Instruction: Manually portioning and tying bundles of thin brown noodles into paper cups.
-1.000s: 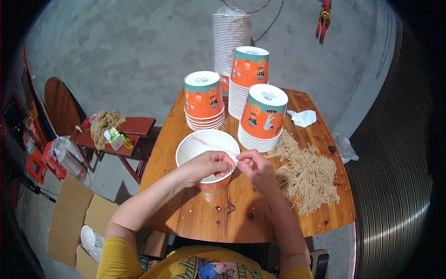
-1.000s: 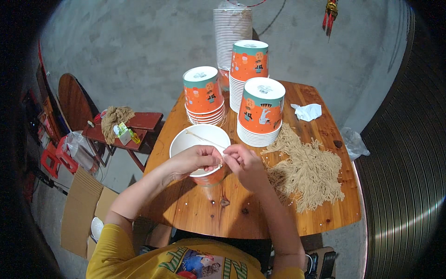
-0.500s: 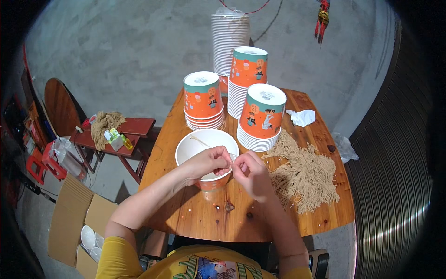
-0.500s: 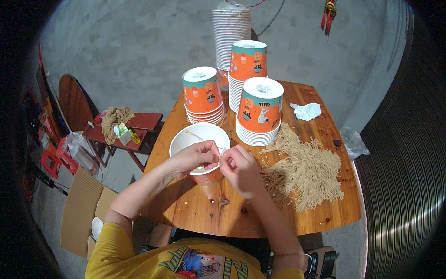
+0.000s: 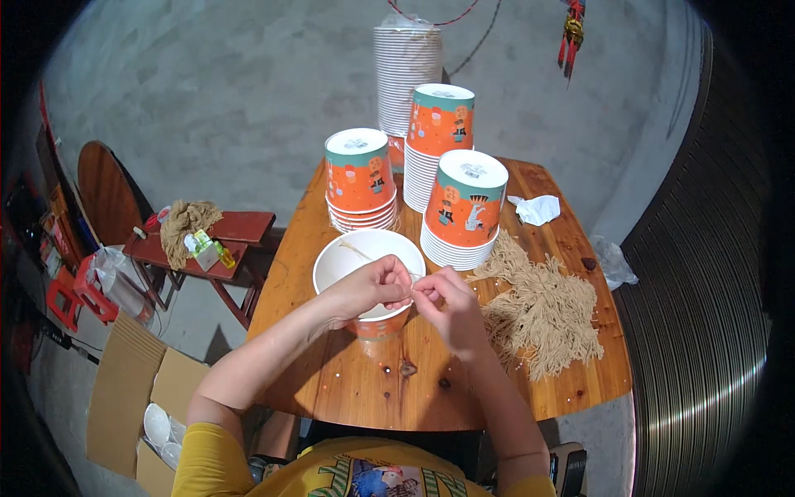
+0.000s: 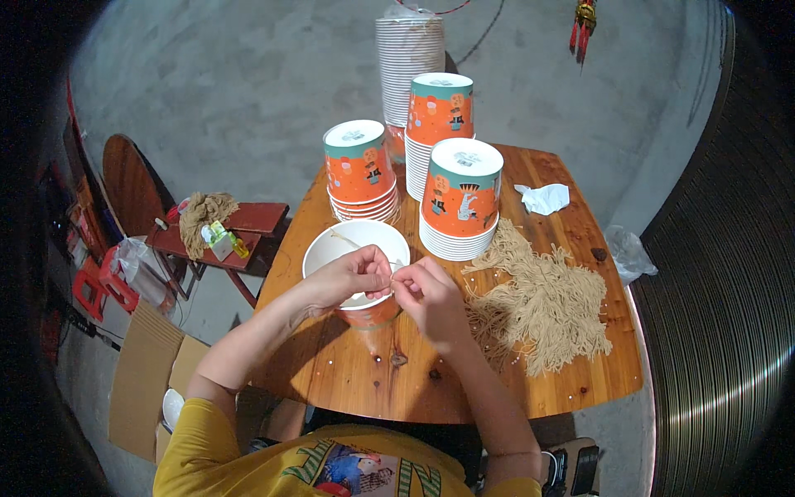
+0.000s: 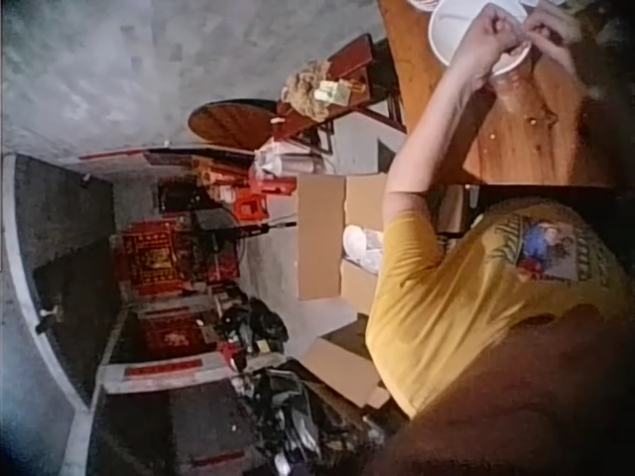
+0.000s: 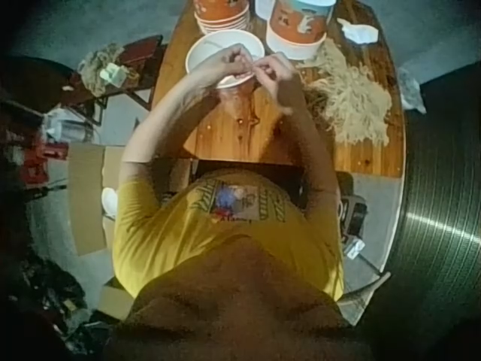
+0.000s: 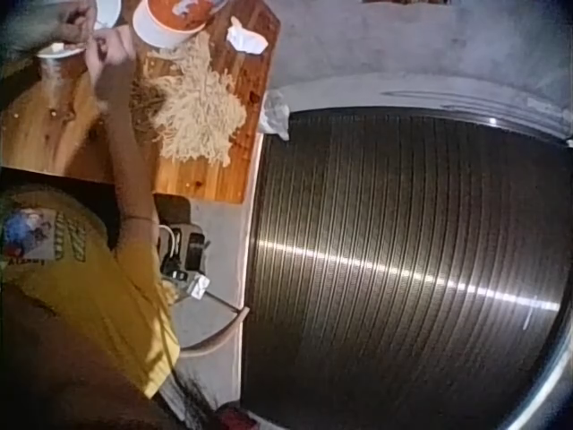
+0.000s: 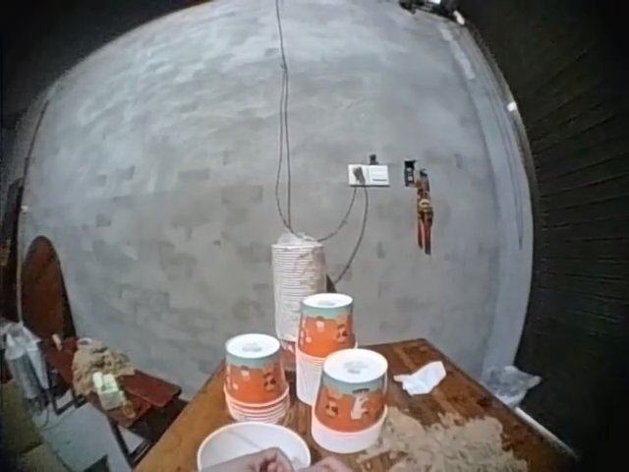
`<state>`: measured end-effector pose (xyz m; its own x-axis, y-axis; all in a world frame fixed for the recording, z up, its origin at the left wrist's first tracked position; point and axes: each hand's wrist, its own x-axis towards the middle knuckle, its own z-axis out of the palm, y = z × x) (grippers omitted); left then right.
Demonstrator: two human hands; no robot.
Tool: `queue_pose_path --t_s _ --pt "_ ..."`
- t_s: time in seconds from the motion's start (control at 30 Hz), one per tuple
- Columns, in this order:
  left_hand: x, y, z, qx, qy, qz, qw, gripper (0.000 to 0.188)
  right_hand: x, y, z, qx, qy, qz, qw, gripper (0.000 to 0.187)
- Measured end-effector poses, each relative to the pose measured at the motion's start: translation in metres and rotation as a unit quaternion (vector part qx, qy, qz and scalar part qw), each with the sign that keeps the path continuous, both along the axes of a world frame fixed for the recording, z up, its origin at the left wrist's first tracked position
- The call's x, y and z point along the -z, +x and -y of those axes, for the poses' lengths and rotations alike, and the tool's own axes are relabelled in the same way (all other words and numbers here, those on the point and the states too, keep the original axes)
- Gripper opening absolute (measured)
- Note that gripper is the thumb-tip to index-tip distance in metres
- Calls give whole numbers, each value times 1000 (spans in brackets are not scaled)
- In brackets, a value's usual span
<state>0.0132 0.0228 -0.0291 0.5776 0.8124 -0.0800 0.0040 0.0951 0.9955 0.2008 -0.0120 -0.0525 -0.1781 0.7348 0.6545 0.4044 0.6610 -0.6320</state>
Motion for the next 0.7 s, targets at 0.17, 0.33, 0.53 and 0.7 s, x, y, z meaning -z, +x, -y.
queue_pose_path --t_s 0.17,0.33,0.53,0.7 --pt "-1 -1 1 40 18 -24 999 16 -7 5 -5 0 28 54 998 8" --pt "-3 4 3 50 31 -53 997 14 -12 13 -12 -54 -170 11 984 9" --pt "2 3 -1 44 37 -56 997 9 -20 20 -10 -95 -246 27 964 11" --pt "1 1 -5 45 -26 -38 998 7 -12 18 -7 -135 -274 -3 952 9"
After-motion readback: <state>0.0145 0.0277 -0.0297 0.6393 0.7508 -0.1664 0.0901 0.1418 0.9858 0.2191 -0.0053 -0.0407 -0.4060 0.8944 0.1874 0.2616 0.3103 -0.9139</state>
